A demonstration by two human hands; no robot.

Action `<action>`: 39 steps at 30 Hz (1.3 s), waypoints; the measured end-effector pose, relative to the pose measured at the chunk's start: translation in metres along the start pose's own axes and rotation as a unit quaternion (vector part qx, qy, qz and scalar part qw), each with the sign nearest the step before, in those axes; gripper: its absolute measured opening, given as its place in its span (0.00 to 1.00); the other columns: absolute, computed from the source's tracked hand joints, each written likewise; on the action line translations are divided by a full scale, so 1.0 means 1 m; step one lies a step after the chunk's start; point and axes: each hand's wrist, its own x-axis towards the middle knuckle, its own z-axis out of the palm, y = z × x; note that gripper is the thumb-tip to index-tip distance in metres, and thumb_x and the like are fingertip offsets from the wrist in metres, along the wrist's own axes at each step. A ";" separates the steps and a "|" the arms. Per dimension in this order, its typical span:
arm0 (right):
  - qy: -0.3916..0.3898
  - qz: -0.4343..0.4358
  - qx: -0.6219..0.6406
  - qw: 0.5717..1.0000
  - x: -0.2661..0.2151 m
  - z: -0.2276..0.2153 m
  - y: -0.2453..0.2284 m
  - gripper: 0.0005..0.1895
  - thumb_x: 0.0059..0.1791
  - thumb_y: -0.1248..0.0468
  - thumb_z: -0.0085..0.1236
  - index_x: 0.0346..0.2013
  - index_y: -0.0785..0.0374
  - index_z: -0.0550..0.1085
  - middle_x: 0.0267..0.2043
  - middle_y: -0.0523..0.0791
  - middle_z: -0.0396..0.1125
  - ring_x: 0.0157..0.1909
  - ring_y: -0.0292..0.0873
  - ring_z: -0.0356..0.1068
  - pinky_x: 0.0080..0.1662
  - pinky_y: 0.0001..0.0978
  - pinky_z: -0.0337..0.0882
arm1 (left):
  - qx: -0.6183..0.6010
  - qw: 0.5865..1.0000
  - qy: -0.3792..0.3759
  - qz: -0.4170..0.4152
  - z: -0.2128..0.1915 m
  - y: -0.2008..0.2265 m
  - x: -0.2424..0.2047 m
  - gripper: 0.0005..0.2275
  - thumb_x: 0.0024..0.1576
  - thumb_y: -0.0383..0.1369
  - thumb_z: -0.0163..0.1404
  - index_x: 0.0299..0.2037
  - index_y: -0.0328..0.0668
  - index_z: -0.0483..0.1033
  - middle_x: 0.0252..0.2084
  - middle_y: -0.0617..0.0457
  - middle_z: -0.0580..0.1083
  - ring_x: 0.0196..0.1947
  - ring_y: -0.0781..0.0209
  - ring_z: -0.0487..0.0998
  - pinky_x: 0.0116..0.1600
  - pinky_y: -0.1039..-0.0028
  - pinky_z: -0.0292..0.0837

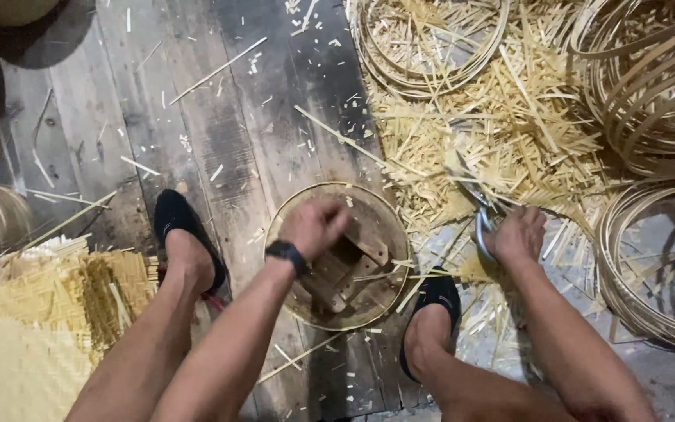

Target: Assembling and trimming the edges of a woven bamboo steamer basket using a wooden mold and scissors.

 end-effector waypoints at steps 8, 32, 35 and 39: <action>-0.047 -0.054 0.039 0.997 -0.047 -0.055 -0.020 0.56 0.35 0.47 0.76 0.66 0.75 0.60 0.67 0.60 0.51 0.69 0.62 0.50 0.68 0.51 0.56 | 0.042 0.994 -0.090 0.048 0.033 -0.032 0.101 0.11 0.58 0.42 0.58 0.43 0.46 0.86 0.41 0.43 0.80 0.43 0.43 0.79 0.51 0.58 0.74; -0.210 -0.052 0.459 0.861 -0.090 -0.026 -0.103 0.11 0.45 0.60 0.69 0.31 0.66 0.79 0.24 0.43 0.74 0.24 0.35 0.71 0.28 0.29 0.70 | -0.008 0.989 -0.110 -0.103 0.043 -0.029 0.114 0.15 0.44 0.46 0.67 0.34 0.45 0.88 0.30 0.47 0.82 0.29 0.57 0.81 0.40 0.65 0.76; -0.171 -0.071 0.416 0.891 -0.079 -0.054 -0.076 0.08 0.46 0.59 0.65 0.32 0.62 0.81 0.25 0.43 0.75 0.27 0.35 0.72 0.32 0.30 0.72 | 0.044 0.979 -0.099 -0.173 0.004 -0.044 0.103 0.18 0.51 0.52 0.60 0.37 0.47 0.87 0.33 0.48 0.83 0.32 0.56 0.82 0.44 0.64 0.77; 0.130 -0.016 0.595 0.793 -0.084 -0.149 -0.062 0.16 0.52 0.63 0.59 0.53 0.63 0.71 0.48 0.44 0.69 0.48 0.39 0.69 0.42 0.30 0.71 | 0.141 0.936 -0.245 -0.210 -0.020 -0.170 0.080 0.20 0.55 0.57 0.58 0.41 0.51 0.86 0.42 0.53 0.79 0.37 0.62 0.78 0.47 0.66 0.76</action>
